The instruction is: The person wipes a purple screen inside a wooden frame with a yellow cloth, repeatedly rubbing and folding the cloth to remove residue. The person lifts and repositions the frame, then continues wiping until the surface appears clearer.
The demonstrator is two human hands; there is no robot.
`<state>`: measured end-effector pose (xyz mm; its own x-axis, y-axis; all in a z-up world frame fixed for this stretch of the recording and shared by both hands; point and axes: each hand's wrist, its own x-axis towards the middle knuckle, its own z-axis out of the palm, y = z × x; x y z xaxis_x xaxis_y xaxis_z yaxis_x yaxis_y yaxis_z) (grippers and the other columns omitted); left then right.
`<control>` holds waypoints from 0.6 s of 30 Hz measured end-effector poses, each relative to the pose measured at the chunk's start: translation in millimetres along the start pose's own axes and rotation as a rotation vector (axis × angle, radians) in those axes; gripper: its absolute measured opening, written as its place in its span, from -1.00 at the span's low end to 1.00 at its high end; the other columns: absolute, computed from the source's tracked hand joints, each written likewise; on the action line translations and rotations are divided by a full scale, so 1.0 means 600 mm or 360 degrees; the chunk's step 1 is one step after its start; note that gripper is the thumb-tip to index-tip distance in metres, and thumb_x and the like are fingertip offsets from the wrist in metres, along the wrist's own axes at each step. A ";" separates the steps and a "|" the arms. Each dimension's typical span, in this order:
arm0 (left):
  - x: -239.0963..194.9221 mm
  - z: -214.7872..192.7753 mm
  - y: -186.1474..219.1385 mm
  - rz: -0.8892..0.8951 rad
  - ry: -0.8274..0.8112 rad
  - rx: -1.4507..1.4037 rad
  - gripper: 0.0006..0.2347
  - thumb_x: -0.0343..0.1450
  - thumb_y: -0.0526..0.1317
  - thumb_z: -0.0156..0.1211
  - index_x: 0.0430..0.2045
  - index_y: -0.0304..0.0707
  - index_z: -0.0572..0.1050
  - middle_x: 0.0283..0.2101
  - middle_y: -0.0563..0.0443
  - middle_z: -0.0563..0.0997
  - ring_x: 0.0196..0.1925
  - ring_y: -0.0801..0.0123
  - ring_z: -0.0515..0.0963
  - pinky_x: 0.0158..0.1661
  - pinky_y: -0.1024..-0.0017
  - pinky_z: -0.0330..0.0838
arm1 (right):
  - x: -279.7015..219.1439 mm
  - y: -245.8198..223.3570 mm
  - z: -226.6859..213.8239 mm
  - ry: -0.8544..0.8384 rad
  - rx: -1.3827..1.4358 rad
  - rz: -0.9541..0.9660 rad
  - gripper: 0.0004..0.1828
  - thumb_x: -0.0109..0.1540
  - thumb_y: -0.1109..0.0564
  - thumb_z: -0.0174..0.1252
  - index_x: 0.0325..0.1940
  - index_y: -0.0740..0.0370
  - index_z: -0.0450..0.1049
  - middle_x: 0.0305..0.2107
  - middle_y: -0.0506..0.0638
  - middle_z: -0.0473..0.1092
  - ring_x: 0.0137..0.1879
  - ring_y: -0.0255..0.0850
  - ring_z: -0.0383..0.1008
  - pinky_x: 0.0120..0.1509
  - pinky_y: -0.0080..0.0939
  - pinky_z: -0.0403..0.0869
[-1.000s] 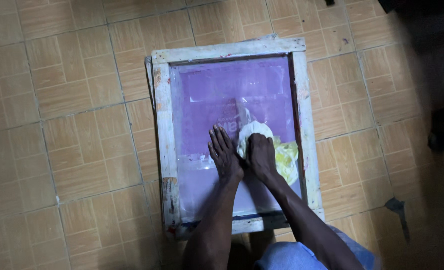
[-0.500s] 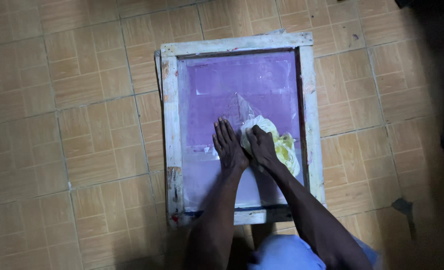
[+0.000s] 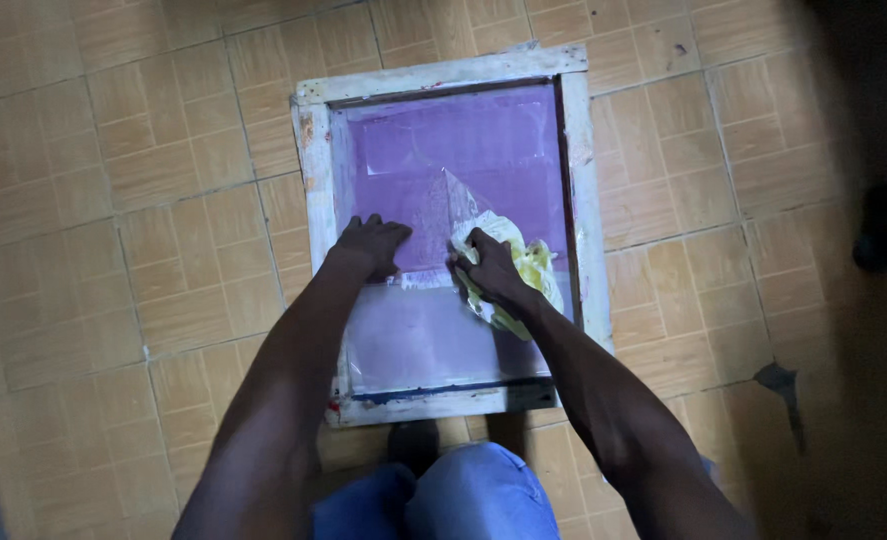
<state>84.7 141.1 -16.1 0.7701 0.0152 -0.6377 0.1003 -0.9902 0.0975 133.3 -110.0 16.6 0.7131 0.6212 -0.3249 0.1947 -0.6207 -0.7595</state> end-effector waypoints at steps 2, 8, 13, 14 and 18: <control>-0.040 -0.041 0.018 0.0197 0.0108 0.0085 -0.41 0.34 -0.01 0.35 0.31 0.08 0.31 0.32 0.02 0.41 0.38 0.10 0.37 0.20 -0.04 0.35 | 0.015 0.012 0.010 0.0060 -0.0061 -0.0008 -0.63 0.30 -0.14 0.16 -0.04 0.15 0.32 -0.18 0.16 0.50 0.12 0.18 0.49 0.25 0.14 0.21; -0.063 -0.033 0.056 0.0341 0.0560 -0.0209 -0.45 0.30 -0.07 0.36 0.19 -0.15 0.38 0.08 -0.11 0.32 0.20 0.03 0.33 0.06 0.15 0.34 | 0.013 0.010 0.005 0.0191 0.0255 0.0094 -0.66 0.27 -0.02 0.23 -0.07 0.27 0.38 -0.16 0.38 0.48 0.15 0.37 0.43 0.21 0.21 0.31; -0.080 -0.052 0.047 0.0268 0.0622 -0.0385 -0.51 0.30 -0.10 0.39 0.14 -0.07 0.41 0.08 -0.02 0.31 0.21 0.12 0.32 0.11 0.20 0.31 | 0.024 -0.036 -0.041 0.0078 0.0405 0.0304 -0.47 0.24 -0.14 0.29 0.10 0.27 0.37 -0.02 0.24 0.46 0.25 0.13 0.41 0.36 0.07 0.31; -0.092 -0.052 0.044 0.0265 0.0648 -0.0388 -0.49 0.30 -0.11 0.40 0.15 -0.07 0.41 0.09 -0.02 0.31 0.21 0.11 0.32 0.15 0.19 0.32 | 0.028 -0.044 -0.044 -0.0030 0.0454 0.0419 -0.21 0.25 -0.16 0.27 0.37 0.44 0.30 0.19 0.41 0.39 0.41 0.24 0.31 0.50 0.15 0.27; -0.140 -0.068 0.049 0.0265 0.0638 -0.0538 -0.37 0.25 -0.09 0.48 0.23 -0.09 0.36 0.16 -0.07 0.30 0.28 0.04 0.30 0.21 0.11 0.31 | 0.045 -0.064 -0.080 -0.0050 0.0204 0.0388 -0.16 0.21 -0.28 0.29 0.35 0.38 0.35 0.01 0.39 0.48 0.28 0.28 0.42 0.34 0.19 0.40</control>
<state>48.8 116.6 71.4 0.9658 -0.0206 -0.2583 0.1027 -0.8848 0.4544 177.0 -92.3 64.0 0.7071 0.4764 -0.5226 -0.0685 -0.6894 -0.7212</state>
